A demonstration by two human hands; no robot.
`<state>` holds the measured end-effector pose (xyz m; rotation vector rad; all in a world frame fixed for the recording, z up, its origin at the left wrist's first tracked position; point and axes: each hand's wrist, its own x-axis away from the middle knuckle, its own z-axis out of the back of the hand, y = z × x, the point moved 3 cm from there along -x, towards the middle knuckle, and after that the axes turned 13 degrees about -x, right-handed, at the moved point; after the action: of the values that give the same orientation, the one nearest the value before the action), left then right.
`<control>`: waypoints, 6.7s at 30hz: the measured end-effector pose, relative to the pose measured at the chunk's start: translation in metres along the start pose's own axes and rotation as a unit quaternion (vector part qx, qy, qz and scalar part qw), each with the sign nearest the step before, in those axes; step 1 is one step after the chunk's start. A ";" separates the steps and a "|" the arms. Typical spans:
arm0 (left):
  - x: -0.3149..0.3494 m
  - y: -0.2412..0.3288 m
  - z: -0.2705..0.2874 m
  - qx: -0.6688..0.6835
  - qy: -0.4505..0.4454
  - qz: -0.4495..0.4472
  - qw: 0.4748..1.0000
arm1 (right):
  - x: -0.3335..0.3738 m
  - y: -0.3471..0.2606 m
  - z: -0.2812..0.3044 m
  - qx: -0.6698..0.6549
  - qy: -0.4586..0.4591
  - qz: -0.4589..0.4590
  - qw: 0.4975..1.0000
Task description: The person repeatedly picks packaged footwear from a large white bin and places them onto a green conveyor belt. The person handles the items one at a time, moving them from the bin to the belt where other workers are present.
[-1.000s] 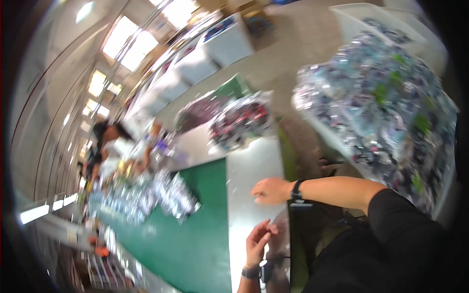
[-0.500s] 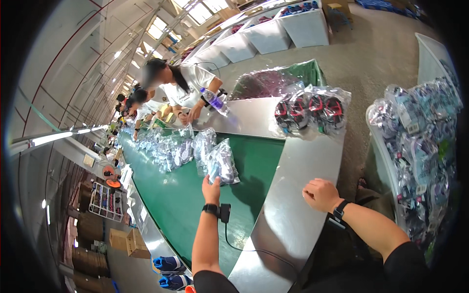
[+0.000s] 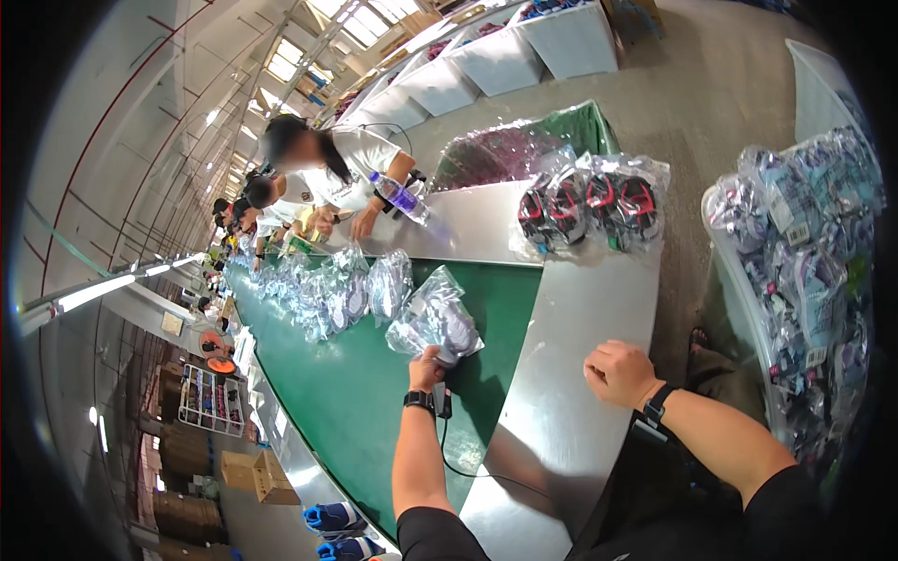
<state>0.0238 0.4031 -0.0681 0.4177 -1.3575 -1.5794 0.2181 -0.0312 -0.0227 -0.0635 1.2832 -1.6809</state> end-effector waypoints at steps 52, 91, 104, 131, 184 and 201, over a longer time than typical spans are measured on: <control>0.455 0.106 -0.286 0.091 -0.631 -0.224 0.737 | 0.190 -0.175 0.333 -0.188 -0.036 -0.294 0.936; 0.323 0.007 -0.261 -0.086 -0.192 -0.205 0.956 | 0.623 -0.002 0.667 0.121 0.842 -0.238 0.469; 0.329 0.010 -0.270 -0.102 -0.156 -0.228 0.956 | 0.653 -0.020 0.658 0.129 0.781 -0.255 0.555; 0.332 0.008 -0.262 -0.067 -0.233 -0.260 0.935 | 0.281 -0.197 0.418 -0.121 0.358 -0.239 0.895; 0.433 0.071 -0.205 -0.380 -0.476 -0.035 0.793 | 0.460 -0.248 0.225 -0.302 0.070 -0.552 0.774; 0.193 0.066 -0.147 -0.424 -0.256 -0.152 0.855 | 0.388 -0.210 0.240 -0.286 0.313 -0.635 0.646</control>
<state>0.0754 0.1682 0.0058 -0.3853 -0.8197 -2.4810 0.0140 -0.4836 0.0547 -1.0822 2.6469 -2.4133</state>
